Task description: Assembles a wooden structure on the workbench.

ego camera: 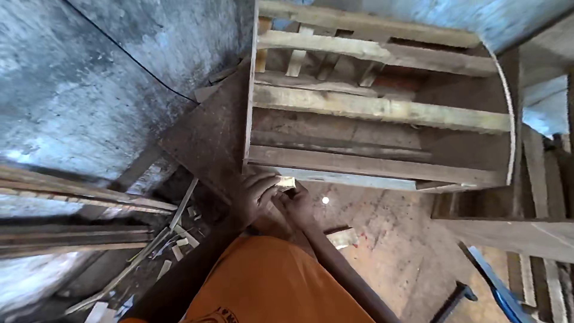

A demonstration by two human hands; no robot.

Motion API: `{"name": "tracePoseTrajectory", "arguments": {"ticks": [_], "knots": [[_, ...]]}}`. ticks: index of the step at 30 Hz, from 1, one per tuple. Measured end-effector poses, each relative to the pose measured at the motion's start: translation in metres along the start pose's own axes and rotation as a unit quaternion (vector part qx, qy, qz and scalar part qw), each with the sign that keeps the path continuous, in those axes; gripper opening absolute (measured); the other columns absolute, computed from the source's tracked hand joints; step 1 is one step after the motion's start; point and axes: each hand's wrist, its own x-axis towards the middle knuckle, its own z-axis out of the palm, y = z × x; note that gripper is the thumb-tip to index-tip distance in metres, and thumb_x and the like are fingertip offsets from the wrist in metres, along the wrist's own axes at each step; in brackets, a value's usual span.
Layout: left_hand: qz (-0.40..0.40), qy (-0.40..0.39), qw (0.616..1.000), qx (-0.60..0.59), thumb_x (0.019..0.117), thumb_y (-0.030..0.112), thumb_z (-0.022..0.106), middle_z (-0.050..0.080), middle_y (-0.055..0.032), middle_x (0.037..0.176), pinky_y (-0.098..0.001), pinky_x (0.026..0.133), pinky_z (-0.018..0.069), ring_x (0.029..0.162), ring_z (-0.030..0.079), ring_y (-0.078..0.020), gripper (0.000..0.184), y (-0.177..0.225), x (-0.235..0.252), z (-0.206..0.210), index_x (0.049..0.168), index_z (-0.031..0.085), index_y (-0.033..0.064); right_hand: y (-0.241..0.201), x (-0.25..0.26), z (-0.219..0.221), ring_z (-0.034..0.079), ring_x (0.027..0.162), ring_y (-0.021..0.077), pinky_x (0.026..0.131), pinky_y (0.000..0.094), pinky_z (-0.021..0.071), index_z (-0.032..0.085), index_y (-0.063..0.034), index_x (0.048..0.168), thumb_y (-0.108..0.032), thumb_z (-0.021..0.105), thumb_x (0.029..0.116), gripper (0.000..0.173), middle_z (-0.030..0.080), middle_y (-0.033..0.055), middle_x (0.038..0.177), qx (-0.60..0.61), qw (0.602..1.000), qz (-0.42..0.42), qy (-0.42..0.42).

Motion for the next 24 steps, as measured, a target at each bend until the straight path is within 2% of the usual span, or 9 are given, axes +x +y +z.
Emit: {"name": "tracePoseTrajectory", "arguments": {"ticks": [2, 4, 8, 10, 14, 16, 17, 20, 24], "knots": [[0.015, 0.051, 0.999, -0.005, 0.0941, 0.002, 0.068, 0.073, -0.0085, 0.119, -0.0357, 0.102, 0.0571, 0.115, 0.068, -0.0170, 0.016, -0.018, -0.011, -0.002, 0.105, 0.078, 0.0048, 0.003, 0.014, 0.007, 0.069, 0.072, 0.0129, 0.071, 0.0330, 0.0605, 0.067, -0.0019, 0.117, -0.007, 0.079, 0.0886, 0.031, 0.073, 0.0071, 0.088, -0.032, 0.999, 0.003, -0.005], [-0.004, 0.084, 0.996, -0.005, 0.0944, 0.004, 0.067, 0.074, -0.0072, 0.113, -0.0340, 0.097, 0.0589, 0.110, 0.070, -0.0148, 0.012, -0.032, -0.021, -0.007, 0.101, 0.077, 0.0039, 0.001, 0.028, 0.013, 0.069, 0.076, 0.0128, 0.075, 0.0335, 0.0604, 0.067, -0.0023, 0.118, -0.008, 0.077, 0.0913, 0.029, 0.073, 0.0072, 0.090, -0.057, 0.998, -0.006, -0.023], [-0.140, 0.125, 0.982, 0.027, 0.0948, 0.014, 0.069, 0.075, -0.0052, 0.107, -0.0290, 0.081, 0.0606, 0.091, 0.071, -0.0095, 0.016, -0.039, -0.036, -0.023, 0.107, 0.077, 0.0066, 0.000, 0.050, 0.033, 0.072, 0.089, 0.0132, 0.085, 0.0320, 0.0613, 0.068, 0.0019, 0.115, -0.004, 0.074, 0.0914, 0.025, 0.072, 0.0115, 0.104, -0.061, 0.994, -0.073, -0.060], [-0.191, 0.137, 0.971, 0.048, 0.0939, 0.017, 0.071, 0.074, -0.0057, 0.105, -0.0311, 0.081, 0.0601, 0.088, 0.069, -0.0114, 0.021, -0.042, -0.038, -0.029, 0.113, 0.076, 0.0086, 0.003, 0.055, 0.042, 0.072, 0.095, 0.0191, 0.089, 0.0366, 0.0601, 0.068, 0.0035, 0.114, -0.005, 0.074, 0.0923, 0.024, 0.071, 0.0164, 0.109, -0.083, 0.991, -0.079, -0.063], [-0.205, 0.110, 0.971, 0.054, 0.0945, 0.020, 0.071, 0.072, -0.0088, 0.112, -0.0371, 0.089, 0.0582, 0.098, 0.069, -0.0163, 0.033, -0.047, -0.035, -0.042, 0.125, 0.070, 0.0088, 0.013, 0.058, 0.051, 0.071, 0.102, 0.0283, 0.094, 0.0448, 0.0586, 0.067, 0.0050, 0.117, -0.009, 0.071, 0.0952, 0.027, 0.068, 0.0218, 0.115, -0.154, 0.983, -0.074, -0.066], [-0.173, 0.084, 0.981, 0.025, 0.0946, 0.022, 0.072, 0.070, -0.0083, 0.127, -0.0386, 0.102, 0.0550, 0.115, 0.067, -0.0163, 0.040, -0.050, -0.027, -0.048, 0.132, 0.068, 0.0091, 0.010, 0.058, 0.052, 0.071, 0.101, 0.0282, 0.094, 0.0452, 0.0581, 0.066, 0.0053, 0.117, -0.008, 0.072, 0.0947, 0.027, 0.069, 0.0211, 0.114, -0.168, 0.981, -0.070, -0.067], [-0.147, 0.068, 0.987, 0.016, 0.0950, 0.023, 0.072, 0.067, -0.0085, 0.133, -0.0380, 0.105, 0.0538, 0.121, 0.064, -0.0164, 0.042, -0.052, -0.021, -0.050, 0.134, 0.066, 0.0089, 0.008, 0.058, 0.052, 0.072, 0.100, 0.0272, 0.093, 0.0447, 0.0585, 0.066, 0.0053, 0.117, -0.007, 0.072, 0.0941, 0.027, 0.070, 0.0204, 0.112, -0.166, 0.982, -0.066, -0.066], [-0.087, 0.027, 0.995, 0.033, 0.0950, 0.030, 0.073, 0.060, -0.0121, 0.143, -0.0394, 0.109, 0.0514, 0.132, 0.058, -0.0198, 0.048, -0.054, 0.003, -0.049, 0.138, 0.064, 0.0097, 0.012, 0.056, 0.054, 0.072, 0.094, 0.0249, 0.089, 0.0430, 0.0596, 0.065, 0.0051, 0.118, -0.007, 0.071, 0.0944, 0.027, 0.071, 0.0190, 0.108, -0.154, 0.984, -0.075, -0.057], [-0.082, 0.001, 0.994, 0.070, 0.0940, 0.038, 0.074, 0.053, -0.0105, 0.152, -0.0417, 0.113, 0.0475, 0.138, 0.053, -0.0208, 0.054, -0.060, 0.029, -0.039, 0.142, 0.062, 0.0172, 0.010, 0.056, 0.056, 0.073, 0.093, 0.0257, 0.088, 0.0455, 0.0600, 0.066, 0.0038, 0.118, -0.012, 0.071, 0.0962, 0.027, 0.072, 0.0182, 0.105, -0.168, 0.982, -0.066, -0.047]]}}
